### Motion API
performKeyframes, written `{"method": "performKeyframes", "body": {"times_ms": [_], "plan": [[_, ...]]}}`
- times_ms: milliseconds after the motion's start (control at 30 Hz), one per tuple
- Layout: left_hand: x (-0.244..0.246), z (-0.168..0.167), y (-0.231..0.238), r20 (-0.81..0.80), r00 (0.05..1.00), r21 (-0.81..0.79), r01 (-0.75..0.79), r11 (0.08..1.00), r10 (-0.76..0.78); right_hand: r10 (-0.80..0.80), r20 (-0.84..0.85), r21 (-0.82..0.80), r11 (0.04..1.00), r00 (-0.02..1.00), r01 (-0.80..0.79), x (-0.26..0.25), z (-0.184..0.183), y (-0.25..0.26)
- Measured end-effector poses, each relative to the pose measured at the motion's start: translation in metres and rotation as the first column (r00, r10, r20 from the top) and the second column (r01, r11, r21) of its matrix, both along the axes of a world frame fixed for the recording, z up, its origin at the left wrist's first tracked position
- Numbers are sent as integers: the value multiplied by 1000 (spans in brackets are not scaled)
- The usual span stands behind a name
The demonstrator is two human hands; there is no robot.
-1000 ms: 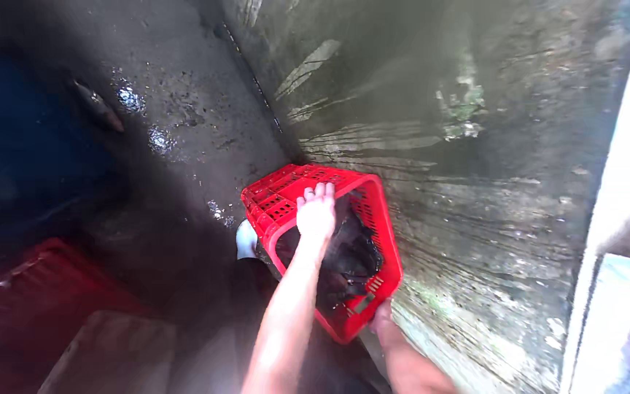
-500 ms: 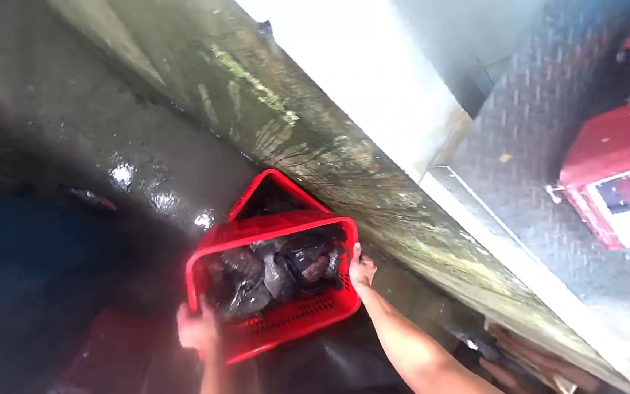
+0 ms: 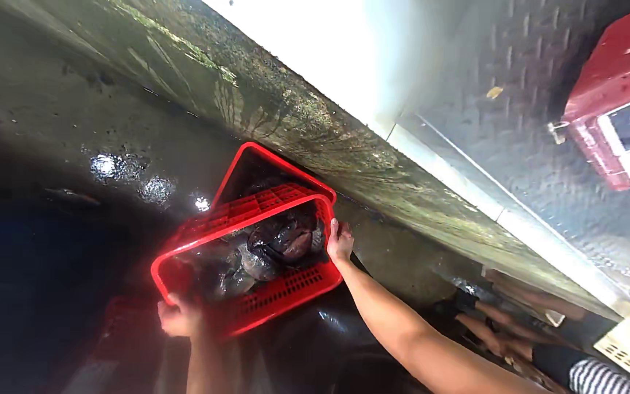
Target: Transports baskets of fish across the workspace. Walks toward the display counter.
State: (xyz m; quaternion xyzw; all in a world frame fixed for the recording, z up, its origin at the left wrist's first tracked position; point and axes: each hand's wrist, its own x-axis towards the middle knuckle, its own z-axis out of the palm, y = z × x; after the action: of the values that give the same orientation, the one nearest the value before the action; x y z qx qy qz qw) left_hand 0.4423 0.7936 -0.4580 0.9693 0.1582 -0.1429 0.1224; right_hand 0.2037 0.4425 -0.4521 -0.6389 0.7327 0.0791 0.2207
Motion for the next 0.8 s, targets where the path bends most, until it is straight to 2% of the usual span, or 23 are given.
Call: {"method": "performKeyframes", "body": {"times_ms": [167,800], "plan": [[-3,4,-7,-30,1000,70,1,998,1,27,-51,135,991,998,-20,2,2,-12],[-2,4,-18,-43,999,164,-3,987,10,55,-68,105,993,996,-48,-6,-3,-11]]}}
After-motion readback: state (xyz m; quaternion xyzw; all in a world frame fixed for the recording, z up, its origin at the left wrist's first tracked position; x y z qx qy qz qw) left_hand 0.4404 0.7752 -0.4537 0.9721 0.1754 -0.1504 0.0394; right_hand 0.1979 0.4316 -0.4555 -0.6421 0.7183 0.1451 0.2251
